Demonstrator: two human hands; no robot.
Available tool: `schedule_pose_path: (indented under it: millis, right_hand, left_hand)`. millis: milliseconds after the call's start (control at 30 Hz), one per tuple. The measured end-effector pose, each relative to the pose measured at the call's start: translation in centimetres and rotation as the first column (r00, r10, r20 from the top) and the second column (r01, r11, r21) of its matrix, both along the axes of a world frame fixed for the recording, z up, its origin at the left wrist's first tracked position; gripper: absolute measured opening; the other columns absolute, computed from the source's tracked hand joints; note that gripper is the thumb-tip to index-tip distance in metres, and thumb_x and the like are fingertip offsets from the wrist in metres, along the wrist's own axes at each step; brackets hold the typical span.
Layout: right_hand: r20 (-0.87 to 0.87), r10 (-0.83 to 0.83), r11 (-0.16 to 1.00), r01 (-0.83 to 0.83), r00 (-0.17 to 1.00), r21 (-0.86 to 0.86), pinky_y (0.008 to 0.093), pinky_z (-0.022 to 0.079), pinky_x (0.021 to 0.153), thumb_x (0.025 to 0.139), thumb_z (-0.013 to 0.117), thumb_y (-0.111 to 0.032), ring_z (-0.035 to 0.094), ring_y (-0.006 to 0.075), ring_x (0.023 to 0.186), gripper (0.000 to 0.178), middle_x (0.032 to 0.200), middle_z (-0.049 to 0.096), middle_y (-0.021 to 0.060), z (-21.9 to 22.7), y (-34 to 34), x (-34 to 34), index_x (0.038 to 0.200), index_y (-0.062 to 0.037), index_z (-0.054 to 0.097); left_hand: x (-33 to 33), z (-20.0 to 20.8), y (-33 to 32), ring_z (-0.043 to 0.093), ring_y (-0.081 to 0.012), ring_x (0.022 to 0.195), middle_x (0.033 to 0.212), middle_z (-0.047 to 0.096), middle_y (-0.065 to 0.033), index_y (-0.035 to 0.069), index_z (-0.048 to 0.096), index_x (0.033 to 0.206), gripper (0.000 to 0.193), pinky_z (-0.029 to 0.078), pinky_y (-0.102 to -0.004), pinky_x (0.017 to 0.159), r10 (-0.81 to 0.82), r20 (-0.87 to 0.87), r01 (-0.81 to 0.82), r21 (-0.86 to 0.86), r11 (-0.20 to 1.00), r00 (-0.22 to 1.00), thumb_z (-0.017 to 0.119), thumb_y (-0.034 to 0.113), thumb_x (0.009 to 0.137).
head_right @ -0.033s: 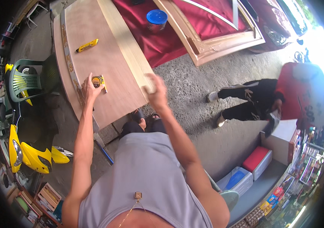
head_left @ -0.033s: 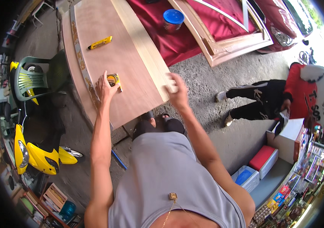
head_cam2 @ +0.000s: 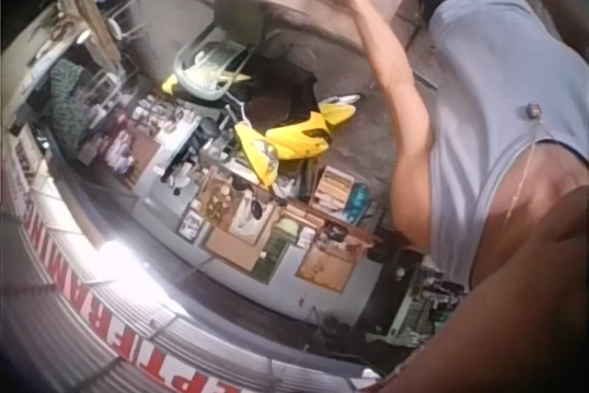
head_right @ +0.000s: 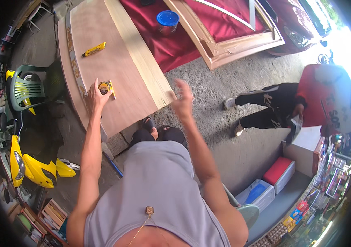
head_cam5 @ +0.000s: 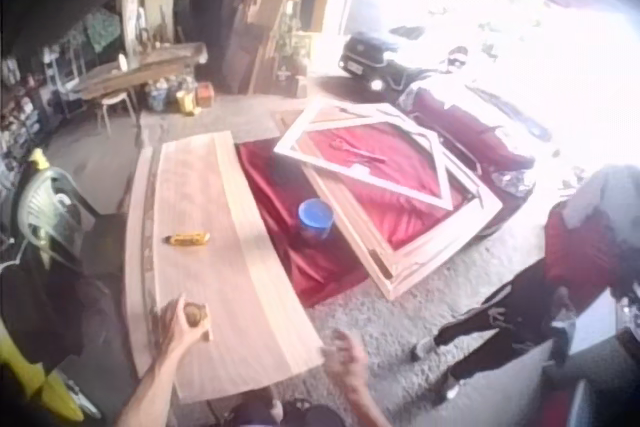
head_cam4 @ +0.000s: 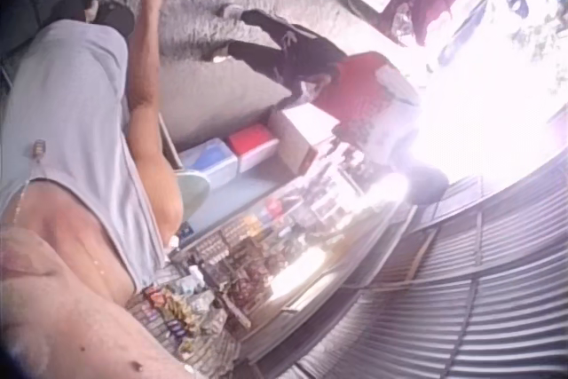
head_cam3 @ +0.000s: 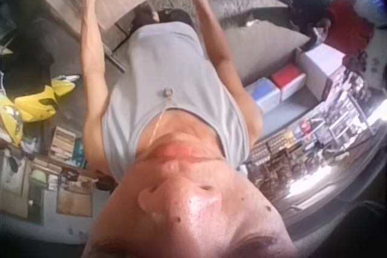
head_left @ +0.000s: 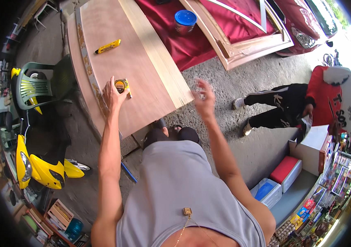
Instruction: The person uses a utility knife to cut a strip from a large sheet of plywood. They then measure and mark the plywood with a tape measure and pencil, and briefly fit a cut strip into a wooden frame.
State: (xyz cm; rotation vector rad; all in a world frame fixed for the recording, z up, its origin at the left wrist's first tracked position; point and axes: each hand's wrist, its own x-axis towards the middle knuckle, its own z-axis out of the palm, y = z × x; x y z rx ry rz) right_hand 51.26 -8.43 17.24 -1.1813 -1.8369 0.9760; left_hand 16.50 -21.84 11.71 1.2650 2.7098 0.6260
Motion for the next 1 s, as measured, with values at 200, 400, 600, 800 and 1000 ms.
schedule_pose_path:
  millis: [200,400,600,800,1000]
  right_hand:
    - [-0.278,-0.735,0.676,0.637,0.619,-0.371,0.0301,0.050,0.074,0.090,0.071,-0.012,0.064,0.0155,0.096,0.052,0.115,0.064,0.0074,2.4,2.3,24.6,0.136,-0.0066,0.049]
    - [-0.588,-0.776,0.577,0.635,0.229,-0.513,0.0378,0.050,0.075,0.085,0.078,-0.021,0.065,0.0221,0.095,0.072,0.109,0.064,0.0086,4.0,0.9,35.6,0.141,-0.0103,0.036]
    - [-0.753,-0.647,0.699,0.483,0.116,-0.527,0.0484,0.050,0.089,0.086,0.077,-0.043,0.064,0.0288,0.112,0.053,0.118,0.066,0.0095,4.2,1.0,41.7,0.127,-0.0174,0.055]
    - [-0.779,-0.619,0.775,0.089,-0.097,-0.626,0.0475,0.053,0.089,0.086,0.069,-0.063,0.066,0.0312,0.109,0.072,0.120,0.069,0.0163,3.7,4.3,47.5,0.120,-0.0009,0.061]
    - [-0.751,-0.659,0.732,0.184,-0.050,-0.655,0.0425,0.054,0.085,0.091,0.066,-0.055,0.066,0.0291,0.106,0.067,0.119,0.067,0.0149,4.4,4.8,47.8,0.123,0.0032,0.060]
  left_hand:
    - [7.3,0.0,-7.4,0.055,-0.0394,0.121,0.130,0.060,-0.0200,0.005,0.054,0.138,0.079,0.041,-0.0504,0.104,0.008,-0.060,0.019,0.437,0.899,0.998,0.086,0.041,0.076]
    - [17.6,-3.4,-17.8,0.059,-0.0344,0.101,0.109,0.062,-0.0152,0.005,0.055,0.134,0.070,0.046,-0.0474,0.093,0.007,0.035,-0.016,0.265,0.964,0.999,0.084,0.036,0.079]
    - [23.2,-7.1,-26.8,0.060,-0.0298,0.095,0.106,0.062,-0.0152,0.007,0.056,0.134,0.071,0.051,-0.0429,0.085,0.184,0.392,-0.187,-0.031,0.982,0.901,0.087,0.033,0.076]
    - [24.9,-9.0,-33.6,0.064,-0.0288,0.090,0.098,0.066,-0.0125,0.007,0.059,0.132,0.073,0.053,-0.0415,0.081,0.347,0.508,-0.294,-0.185,0.938,0.788,0.088,0.037,0.072]
    - [25.7,-9.1,-40.2,0.067,-0.0287,0.096,0.104,0.070,-0.0156,0.007,0.059,0.132,0.073,0.053,-0.0415,0.085,0.554,0.556,-0.500,-0.265,0.825,0.620,0.087,0.041,0.073]
